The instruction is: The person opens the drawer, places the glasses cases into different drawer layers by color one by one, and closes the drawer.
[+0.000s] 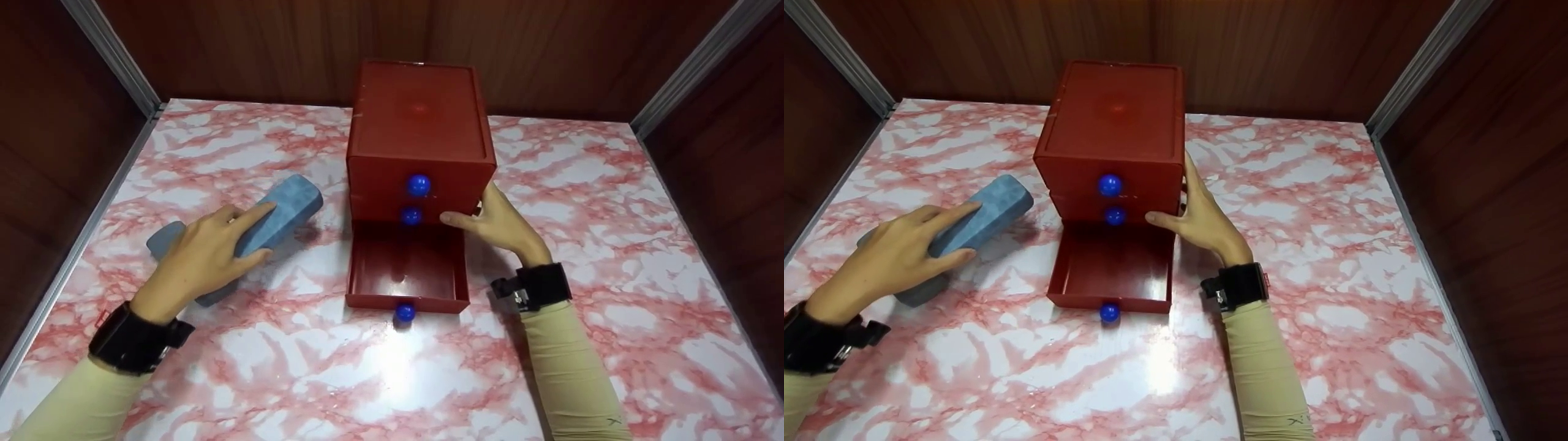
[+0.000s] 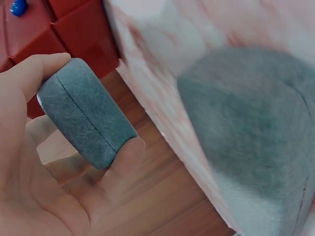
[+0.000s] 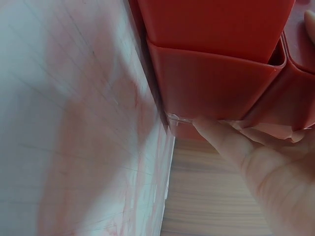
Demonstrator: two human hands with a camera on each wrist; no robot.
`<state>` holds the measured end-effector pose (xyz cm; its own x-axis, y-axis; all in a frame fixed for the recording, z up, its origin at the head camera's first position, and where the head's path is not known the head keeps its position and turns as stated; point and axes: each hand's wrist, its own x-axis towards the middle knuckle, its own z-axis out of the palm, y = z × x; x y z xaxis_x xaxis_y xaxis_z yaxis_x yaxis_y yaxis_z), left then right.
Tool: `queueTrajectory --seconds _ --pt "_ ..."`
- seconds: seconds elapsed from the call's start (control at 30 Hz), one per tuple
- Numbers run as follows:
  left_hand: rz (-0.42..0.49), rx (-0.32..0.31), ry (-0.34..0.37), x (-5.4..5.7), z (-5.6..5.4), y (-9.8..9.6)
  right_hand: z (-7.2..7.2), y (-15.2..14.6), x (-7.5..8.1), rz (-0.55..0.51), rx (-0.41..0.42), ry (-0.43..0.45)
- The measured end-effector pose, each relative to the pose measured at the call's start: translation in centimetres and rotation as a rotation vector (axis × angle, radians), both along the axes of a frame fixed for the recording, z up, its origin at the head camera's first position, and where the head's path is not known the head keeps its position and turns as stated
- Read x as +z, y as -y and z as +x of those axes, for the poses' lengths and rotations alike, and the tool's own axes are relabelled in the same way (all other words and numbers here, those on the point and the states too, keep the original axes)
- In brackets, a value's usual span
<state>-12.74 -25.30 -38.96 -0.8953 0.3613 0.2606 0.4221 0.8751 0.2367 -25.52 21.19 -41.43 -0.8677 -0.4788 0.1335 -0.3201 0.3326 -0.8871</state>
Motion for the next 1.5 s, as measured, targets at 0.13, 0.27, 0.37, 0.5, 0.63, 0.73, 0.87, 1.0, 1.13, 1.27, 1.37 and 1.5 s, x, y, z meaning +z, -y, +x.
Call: queueTrajectory --seconds 0.13,0.27,0.37,0.5,0.63,0.73,0.87,1.0,1.13,1.27,1.37,1.5 --pt "-0.007 -0.009 0.003 0.4 1.1 -0.8 0.0 0.0 0.0 0.002 -0.003 0.000" --pt "-0.018 -0.028 -0.003 0.7 2.2 -1.5 0.1 -0.1 0.0 0.008 -0.007 0.000" --pt "-0.015 -0.038 0.009 1.0 3.1 -2.1 0.1 0.0 0.0 0.024 -0.009 -0.011" --pt "-0.013 -0.050 0.038 1.4 4.0 -3.0 0.0 0.0 0.1 0.032 -0.010 -0.018" --pt "-0.021 -0.077 0.052 1.3 4.6 -4.2 0.0 -0.1 0.0 0.029 -0.015 -0.018" --pt "-0.027 -0.104 0.051 1.3 4.9 -5.0 0.0 -0.1 -0.2 0.021 -0.013 -0.010" --pt "-0.038 -0.131 0.042 1.5 5.0 -6.2 0.0 -0.1 -0.1 0.011 -0.005 -0.005" --pt "-0.039 -0.151 0.032 1.7 4.9 -7.3 -0.1 0.0 -0.1 0.004 0.001 -0.004" --pt "-0.033 -0.171 0.045 2.0 4.8 -8.5 -0.1 0.1 -0.1 -0.003 0.006 0.006" --pt "-0.025 -0.194 0.063 2.1 4.7 -9.6 -0.1 0.1 -0.1 -0.001 0.005 -0.004" --pt "-0.021 -0.209 0.068 2.1 4.4 -10.4 -0.2 0.0 0.0 0.004 0.004 -0.014" --pt "-0.017 -0.218 0.076 2.1 3.9 -11.4 -0.1 0.0 0.0 0.006 0.000 -0.016"
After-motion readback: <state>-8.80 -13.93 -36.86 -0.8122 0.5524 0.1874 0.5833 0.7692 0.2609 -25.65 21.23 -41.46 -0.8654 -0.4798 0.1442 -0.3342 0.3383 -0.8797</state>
